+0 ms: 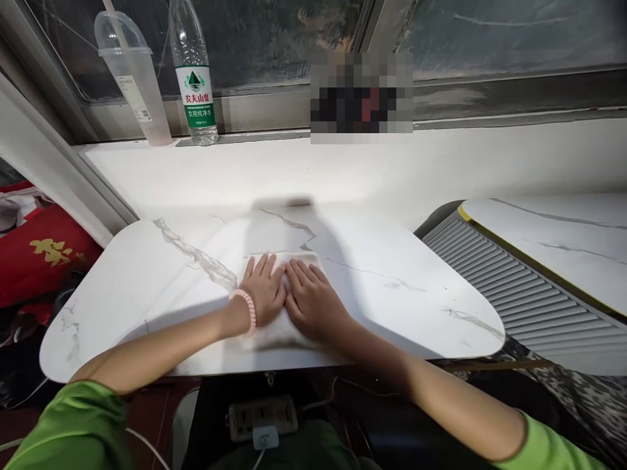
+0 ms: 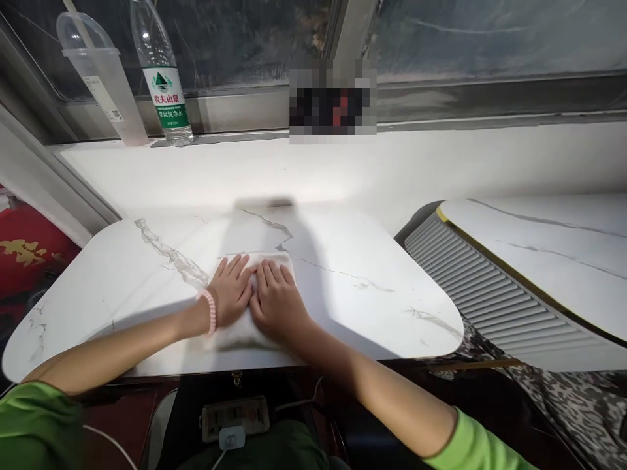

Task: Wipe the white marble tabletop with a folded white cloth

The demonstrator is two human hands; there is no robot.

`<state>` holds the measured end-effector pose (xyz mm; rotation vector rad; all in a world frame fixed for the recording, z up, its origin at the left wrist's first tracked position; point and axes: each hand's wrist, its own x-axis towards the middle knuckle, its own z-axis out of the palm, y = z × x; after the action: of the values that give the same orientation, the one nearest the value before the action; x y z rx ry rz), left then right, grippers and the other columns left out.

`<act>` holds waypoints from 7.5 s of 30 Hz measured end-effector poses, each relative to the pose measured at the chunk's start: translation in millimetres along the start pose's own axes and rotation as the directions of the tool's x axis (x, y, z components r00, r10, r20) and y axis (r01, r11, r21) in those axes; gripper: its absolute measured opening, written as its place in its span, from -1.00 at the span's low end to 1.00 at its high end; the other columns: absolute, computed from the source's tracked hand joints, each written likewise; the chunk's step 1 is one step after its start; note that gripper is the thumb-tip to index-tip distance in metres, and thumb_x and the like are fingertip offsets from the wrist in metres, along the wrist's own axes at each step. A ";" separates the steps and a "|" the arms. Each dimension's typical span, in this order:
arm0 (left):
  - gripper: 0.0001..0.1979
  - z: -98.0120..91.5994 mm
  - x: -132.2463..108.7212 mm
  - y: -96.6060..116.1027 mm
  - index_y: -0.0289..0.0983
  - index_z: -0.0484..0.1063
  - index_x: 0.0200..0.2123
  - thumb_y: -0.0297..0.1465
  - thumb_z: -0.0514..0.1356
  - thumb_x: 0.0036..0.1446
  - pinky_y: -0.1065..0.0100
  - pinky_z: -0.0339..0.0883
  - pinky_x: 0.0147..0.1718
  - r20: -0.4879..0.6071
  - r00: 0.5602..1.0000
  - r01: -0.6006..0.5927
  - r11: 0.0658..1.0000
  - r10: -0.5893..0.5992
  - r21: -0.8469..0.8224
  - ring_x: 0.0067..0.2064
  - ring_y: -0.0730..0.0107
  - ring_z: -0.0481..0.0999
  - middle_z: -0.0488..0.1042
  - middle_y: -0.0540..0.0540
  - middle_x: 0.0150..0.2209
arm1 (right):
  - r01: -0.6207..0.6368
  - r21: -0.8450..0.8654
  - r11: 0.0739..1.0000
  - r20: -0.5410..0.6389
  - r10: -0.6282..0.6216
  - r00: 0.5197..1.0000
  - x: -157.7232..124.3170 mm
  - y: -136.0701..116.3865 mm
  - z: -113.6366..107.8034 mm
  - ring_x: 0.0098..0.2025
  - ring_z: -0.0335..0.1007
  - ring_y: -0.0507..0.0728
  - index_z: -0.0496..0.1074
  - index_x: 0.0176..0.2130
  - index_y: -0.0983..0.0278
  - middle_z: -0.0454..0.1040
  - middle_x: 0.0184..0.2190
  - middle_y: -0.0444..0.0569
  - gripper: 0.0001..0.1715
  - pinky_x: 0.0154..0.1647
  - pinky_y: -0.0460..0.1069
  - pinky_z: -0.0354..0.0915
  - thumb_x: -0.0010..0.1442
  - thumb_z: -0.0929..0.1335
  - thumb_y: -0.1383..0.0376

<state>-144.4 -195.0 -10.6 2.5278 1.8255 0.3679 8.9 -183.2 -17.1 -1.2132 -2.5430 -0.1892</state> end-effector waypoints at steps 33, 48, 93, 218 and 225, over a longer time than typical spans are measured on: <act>-0.49 -6.6 60.8 -89.4 -0.41 0.15 0.28 -0.45 -0.14 0.30 -0.03 -0.19 0.35 0.086 0.984 0.158 0.987 -0.157 -0.010 0.40 0.16 0.02 0.11 -0.23 0.37 | -0.029 0.109 0.994 0.053 0.023 0.998 114.0 -3.5 46.0 0.36 0.06 0.27 0.20 0.27 0.57 0.20 0.31 0.25 -0.37 0.36 0.17 -0.04 0.32 0.10 0.32; -0.48 -24.0 -83.5 -31.3 -0.46 0.21 0.26 -0.41 -0.12 0.28 -0.15 -0.12 0.34 0.001 0.991 0.136 0.991 -0.136 -0.014 0.38 0.04 0.07 0.21 -0.36 0.31 | 0.285 0.196 0.938 0.009 -0.292 0.956 12.7 -67.5 9.4 0.38 0.02 0.32 0.21 0.27 0.60 0.20 0.30 0.29 -0.30 0.36 0.27 0.04 0.24 0.14 0.28; -0.48 -85.5 -174.8 -242.8 -0.32 0.21 0.20 -0.30 -0.20 0.26 0.05 -0.08 0.33 -0.016 0.924 0.382 0.923 -0.381 0.046 0.33 0.17 0.17 0.25 -0.23 0.29 | 0.311 0.374 0.874 0.107 -0.374 0.921 154.3 -260.4 30.7 0.36 -0.02 0.42 0.10 0.29 0.70 0.13 0.32 0.41 -0.29 0.37 0.26 -0.15 0.34 0.14 0.24; -0.50 19.4 166.1 -48.7 -0.38 0.13 0.31 -0.40 -0.20 0.38 0.09 -0.19 0.36 0.053 0.976 0.214 0.975 -0.211 -0.060 0.39 0.27 0.04 0.10 -0.18 0.38 | 0.034 0.173 0.984 0.052 -0.044 0.998 150.2 116.7 57.0 0.35 0.09 0.26 0.21 0.27 0.48 0.24 0.30 0.20 -0.36 0.35 0.21 0.01 0.31 0.07 0.28; -0.50 13.9 130.5 -21.4 -0.39 0.14 0.31 -0.38 -0.18 0.38 0.05 -0.20 0.37 0.078 0.987 0.144 0.989 -0.141 -0.037 0.40 0.23 0.03 0.07 -0.18 0.39 | -0.014 0.122 0.992 0.077 0.004 0.997 97.9 99.9 38.6 0.36 0.08 0.27 0.18 0.28 0.55 0.21 0.31 0.24 -0.34 0.37 0.21 0.01 0.29 0.08 0.31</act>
<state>-123.1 -64.0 -2.6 2.3322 1.9339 0.3010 20.0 -38.6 -22.0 -1.2065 -2.5711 0.0162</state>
